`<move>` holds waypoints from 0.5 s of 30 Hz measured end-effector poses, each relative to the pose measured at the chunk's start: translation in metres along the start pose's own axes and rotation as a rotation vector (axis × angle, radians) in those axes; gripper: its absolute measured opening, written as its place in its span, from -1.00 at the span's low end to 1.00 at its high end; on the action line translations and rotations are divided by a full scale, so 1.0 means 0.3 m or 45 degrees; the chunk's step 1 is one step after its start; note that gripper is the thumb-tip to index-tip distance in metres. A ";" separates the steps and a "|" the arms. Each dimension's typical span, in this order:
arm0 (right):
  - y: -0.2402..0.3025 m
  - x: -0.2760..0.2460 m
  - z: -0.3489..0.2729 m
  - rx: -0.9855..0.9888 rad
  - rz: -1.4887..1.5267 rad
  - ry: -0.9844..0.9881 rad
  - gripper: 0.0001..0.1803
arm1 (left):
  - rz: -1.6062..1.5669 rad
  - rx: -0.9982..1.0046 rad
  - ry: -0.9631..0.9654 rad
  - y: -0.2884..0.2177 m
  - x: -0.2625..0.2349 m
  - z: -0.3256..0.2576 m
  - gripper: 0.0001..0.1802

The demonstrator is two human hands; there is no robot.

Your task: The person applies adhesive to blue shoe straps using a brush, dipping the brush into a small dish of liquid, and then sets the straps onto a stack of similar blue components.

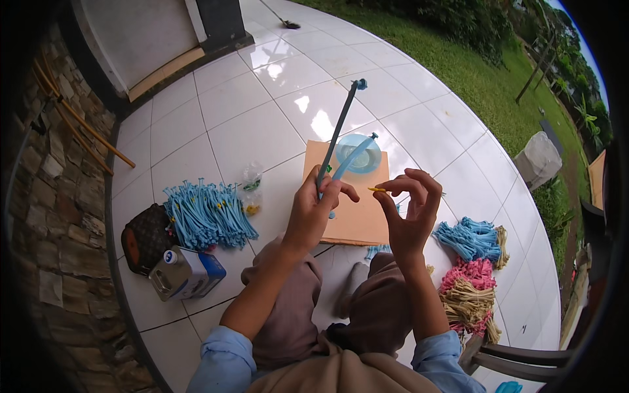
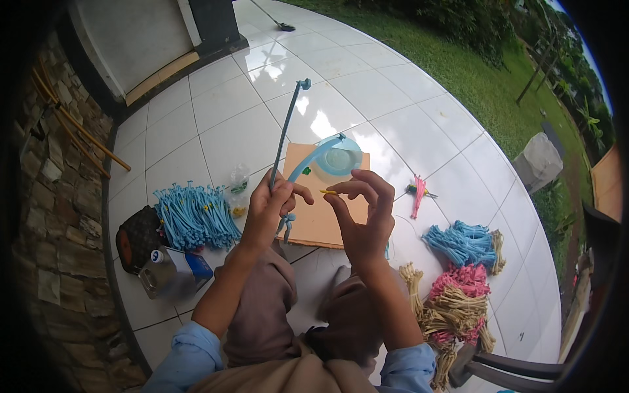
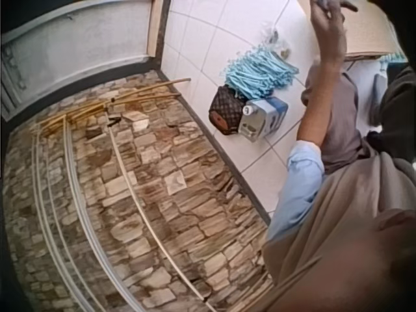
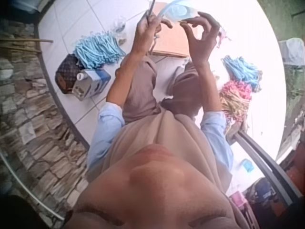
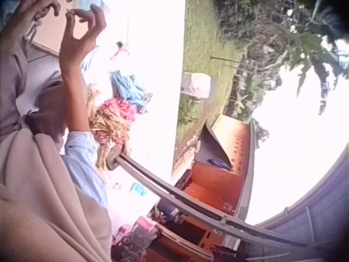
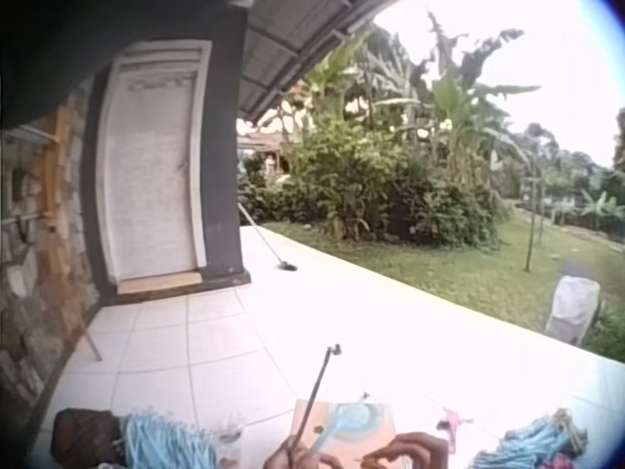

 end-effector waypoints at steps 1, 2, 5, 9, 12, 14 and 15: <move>0.010 -0.001 0.005 0.205 0.282 -0.051 -0.44 | 0.129 0.080 0.002 -0.007 0.002 -0.005 -0.78; 0.024 0.003 0.006 0.458 0.540 -0.088 -0.39 | 0.258 0.159 0.003 -0.015 0.004 -0.009 -0.79; 0.037 0.017 -0.014 0.685 0.817 -0.087 -0.35 | 0.216 0.211 0.027 -0.017 0.038 -0.020 -0.82; 0.031 0.028 0.001 0.719 0.935 -0.046 -0.32 | 0.288 0.136 0.103 -0.042 0.030 -0.022 -0.81; 0.011 0.030 0.006 0.811 1.060 -0.031 -0.31 | 0.205 0.127 0.134 -0.039 0.033 -0.018 -0.83; 0.009 0.039 0.006 0.883 1.089 -0.021 -0.32 | 0.188 0.149 0.113 -0.037 0.037 -0.018 -0.84; 0.006 0.045 0.002 0.955 1.116 -0.018 -0.32 | 0.169 0.169 0.098 -0.036 0.039 -0.019 -0.85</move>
Point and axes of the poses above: each hand's wrist, its own z-axis towards the middle knuckle, its own x-axis out of the palm, y = z × x, the point moved 2 cm from there along z, towards the middle knuckle, and after that the axes turned 9 degrees about x, right-handed, at the moved point
